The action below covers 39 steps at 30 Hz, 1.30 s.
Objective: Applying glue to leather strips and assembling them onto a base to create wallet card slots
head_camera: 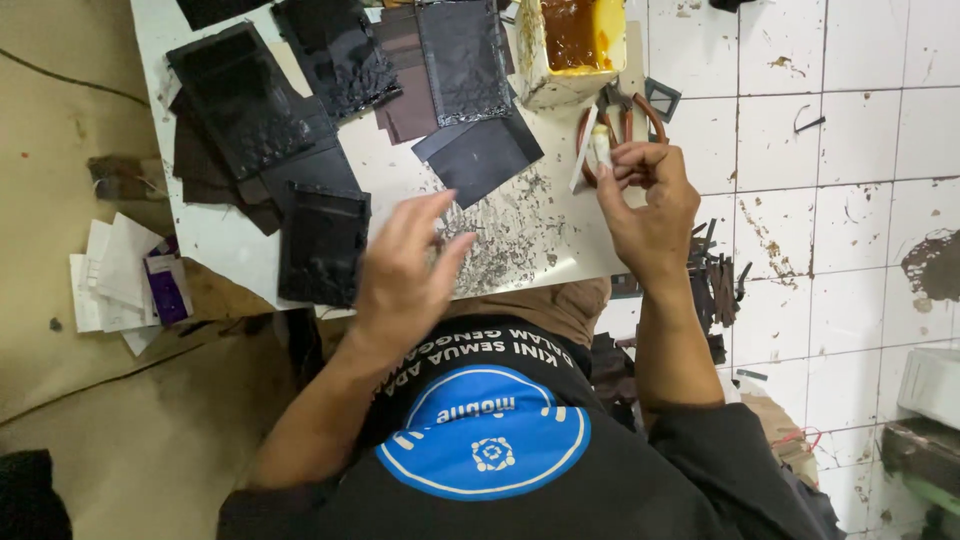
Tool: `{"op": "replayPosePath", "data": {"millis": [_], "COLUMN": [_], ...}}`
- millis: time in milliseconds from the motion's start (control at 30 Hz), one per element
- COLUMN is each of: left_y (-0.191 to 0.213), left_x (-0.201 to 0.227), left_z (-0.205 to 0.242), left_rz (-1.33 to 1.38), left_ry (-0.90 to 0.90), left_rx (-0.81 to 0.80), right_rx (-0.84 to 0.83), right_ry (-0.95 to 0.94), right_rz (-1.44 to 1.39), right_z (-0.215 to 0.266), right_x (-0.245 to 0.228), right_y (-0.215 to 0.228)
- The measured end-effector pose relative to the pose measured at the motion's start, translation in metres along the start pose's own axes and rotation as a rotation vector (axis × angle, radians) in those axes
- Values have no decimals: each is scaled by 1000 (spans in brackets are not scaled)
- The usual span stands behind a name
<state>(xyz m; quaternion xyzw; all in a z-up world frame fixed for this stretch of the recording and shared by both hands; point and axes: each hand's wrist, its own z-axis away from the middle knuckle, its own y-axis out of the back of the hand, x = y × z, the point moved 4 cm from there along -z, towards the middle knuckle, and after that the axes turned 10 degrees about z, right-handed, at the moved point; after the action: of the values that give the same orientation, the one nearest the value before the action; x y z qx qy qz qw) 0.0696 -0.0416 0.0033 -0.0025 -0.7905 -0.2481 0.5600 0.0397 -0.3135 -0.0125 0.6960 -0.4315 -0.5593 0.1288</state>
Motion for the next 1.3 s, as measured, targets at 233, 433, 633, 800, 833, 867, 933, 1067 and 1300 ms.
{"op": "replayPosePath", "data": {"millis": [233,433,633,800,833,867,933,1067,1300], "left_y": [-112,-123,-117,-113,-109,-106,-100,-92,-81], "left_x": [-21,-36,-16,-2,-6,-12,-17,-11,-11], "left_z": [-56,-63,-67,-66,-65,-62,-58,-52,-47], "left_rz": [339,454,484,506,504,529,549,624,635], "left_ry": [19,169,44,85,83,150,223,307,381], "left_rx": [-45,11,-55,-22,-25,-33,-41,-68,-64], "right_rx": [-6,68,-9,31,35,96,155,72,7], "right_ry": [0,-17,-50,-101,-102,-86,-74,-82,73], "right_rz": [-148,-256,-371,-406,-407,-364,-325,-124,187], "right_z": [10,5,9,8,5,3,-2,-13,-24], "right_x": [-3,13,3,9,20,31,44,39,17], "right_y": [8,19,16,25,26,30,27,2,-18]}}
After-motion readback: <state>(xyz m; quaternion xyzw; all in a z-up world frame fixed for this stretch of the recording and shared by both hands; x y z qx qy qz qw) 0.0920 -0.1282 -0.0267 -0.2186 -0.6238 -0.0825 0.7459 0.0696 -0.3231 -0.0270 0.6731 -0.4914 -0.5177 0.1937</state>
